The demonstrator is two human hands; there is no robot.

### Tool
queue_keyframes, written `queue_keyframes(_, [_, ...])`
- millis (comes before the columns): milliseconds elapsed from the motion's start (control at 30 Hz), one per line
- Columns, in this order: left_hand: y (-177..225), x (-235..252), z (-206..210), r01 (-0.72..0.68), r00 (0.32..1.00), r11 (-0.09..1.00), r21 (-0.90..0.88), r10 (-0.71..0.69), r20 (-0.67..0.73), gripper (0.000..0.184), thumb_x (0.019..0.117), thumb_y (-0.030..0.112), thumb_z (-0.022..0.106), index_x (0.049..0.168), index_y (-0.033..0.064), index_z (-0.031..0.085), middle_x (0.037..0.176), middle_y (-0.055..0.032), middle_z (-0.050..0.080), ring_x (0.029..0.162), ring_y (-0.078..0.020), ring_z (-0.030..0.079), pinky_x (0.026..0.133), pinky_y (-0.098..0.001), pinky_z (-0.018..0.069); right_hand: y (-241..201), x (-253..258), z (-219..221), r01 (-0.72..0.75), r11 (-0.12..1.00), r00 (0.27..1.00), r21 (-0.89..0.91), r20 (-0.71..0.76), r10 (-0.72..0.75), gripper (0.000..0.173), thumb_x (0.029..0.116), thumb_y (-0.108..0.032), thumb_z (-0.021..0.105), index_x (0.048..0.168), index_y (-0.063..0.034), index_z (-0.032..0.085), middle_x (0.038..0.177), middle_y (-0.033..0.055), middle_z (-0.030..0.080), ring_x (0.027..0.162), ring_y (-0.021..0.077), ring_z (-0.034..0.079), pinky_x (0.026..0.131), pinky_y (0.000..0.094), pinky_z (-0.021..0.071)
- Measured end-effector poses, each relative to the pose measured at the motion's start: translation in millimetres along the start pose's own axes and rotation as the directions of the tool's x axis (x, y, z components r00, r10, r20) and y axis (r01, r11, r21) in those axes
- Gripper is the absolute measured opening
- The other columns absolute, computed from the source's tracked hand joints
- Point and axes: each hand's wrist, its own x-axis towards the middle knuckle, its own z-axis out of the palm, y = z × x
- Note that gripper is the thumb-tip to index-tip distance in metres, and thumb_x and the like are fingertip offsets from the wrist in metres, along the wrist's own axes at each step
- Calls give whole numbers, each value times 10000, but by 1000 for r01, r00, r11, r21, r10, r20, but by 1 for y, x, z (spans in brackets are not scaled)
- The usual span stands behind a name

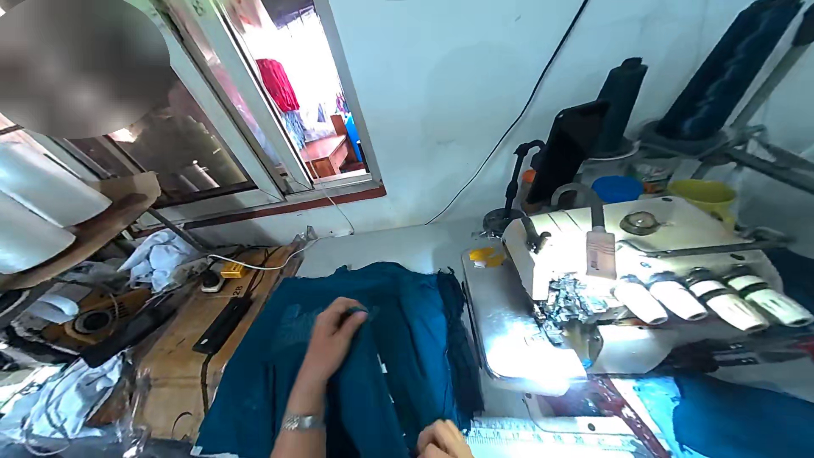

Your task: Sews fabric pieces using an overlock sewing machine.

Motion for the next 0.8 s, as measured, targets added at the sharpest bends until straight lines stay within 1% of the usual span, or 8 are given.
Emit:
queue_keyframes(67, [-23, 12, 27, 70, 983, 986, 150, -94, 160, 167, 939, 149, 708, 1009, -3, 717, 1314, -160, 621, 1270, -271, 567, 1072, -469, 472, 8, 3, 3, -110, 982, 993, -154, -49, 104, 148, 921, -96, 657, 880, 38, 703, 1092, 275, 638, 1060, 416, 616, 934, 499, 511])
queue_keyframes(133, [-38, 19, 43, 89, 964, 972, 218, -139, 228, 187, 913, 170, 748, 990, 1, 733, 1402, -192, 554, 1334, -326, 498, 1114, -500, 411, 17, 4, 5, -162, 959, 986, -231, -78, 147, 125, 894, -75, 696, 912, 48, 705, 1175, 324, 606, 1113, 453, 602, 970, 493, 509])
queue_keyframes(300, [-23, 17, 42, 88, 963, 980, 176, -129, 238, 90, 901, 79, 748, 939, 3, 719, 1029, -113, 679, 944, -195, 637, 865, -378, 527, 25, 0, 9, -141, 956, 986, -257, -122, 113, 183, 881, -104, 738, 984, 45, 710, 1236, 337, 593, 1156, 453, 601, 997, 466, 512])
queue_keyframes(433, [14, 8, 21, 78, 994, 996, -50, -74, 85, 41, 942, 28, 676, 949, 29, 717, 892, -36, 698, 804, -119, 644, 765, -320, 544, 31, -2, 10, -113, 964, 987, -240, -140, 80, 182, 856, -110, 758, 991, 8, 726, 1258, 298, 602, 1175, 430, 596, 1012, 452, 507])
queue_keyframes(567, [60, 3, 14, -97, 994, 973, -211, 84, -69, 114, 963, 17, 606, 949, 85, 696, 840, 38, 673, 734, -36, 607, 684, -206, 519, 29, -7, 3, -59, 993, 993, -97, -105, 49, 87, 850, -83, 715, 892, -13, 745, 1039, 185, 691, 1067, 377, 618, 923, 530, 486])
queue_keyframes(667, [95, -2, 21, -185, 983, 946, -265, 172, -71, 126, 962, 32, 606, 943, 123, 691, 758, 74, 642, 646, 6, 566, 600, -147, 479, 17, -25, -29, -7, 975, 1000, 221, -9, 9, 70, 872, -22, 661, 861, 45, 676, 870, 125, 655, 890, 164, 630, 810, 297, 514])
queue_keyframes(733, [107, -11, 32, -234, 968, 925, -299, 251, 17, 138, 980, 64, 587, 965, 141, 700, 799, 78, 664, 684, 4, 595, 636, -159, 511, 9, -46, -62, -50, 949, 988, 311, 156, 0, 89, 905, -11, 640, 898, 75, 661, 883, 130, 660, 848, 106, 636, 770, 256, 527])
queue_keyframes(800, [109, -24, 50, -235, 947, 901, -365, 297, 121, 144, 994, 82, 581, 979, 124, 718, 926, 20, 732, 831, -64, 679, 771, -238, 575, 8, -67, -90, -153, 964, 949, 215, 304, 83, 115, 919, -21, 617, 964, 74, 663, 910, 155, 669, 838, 160, 647, 761, 337, 532])
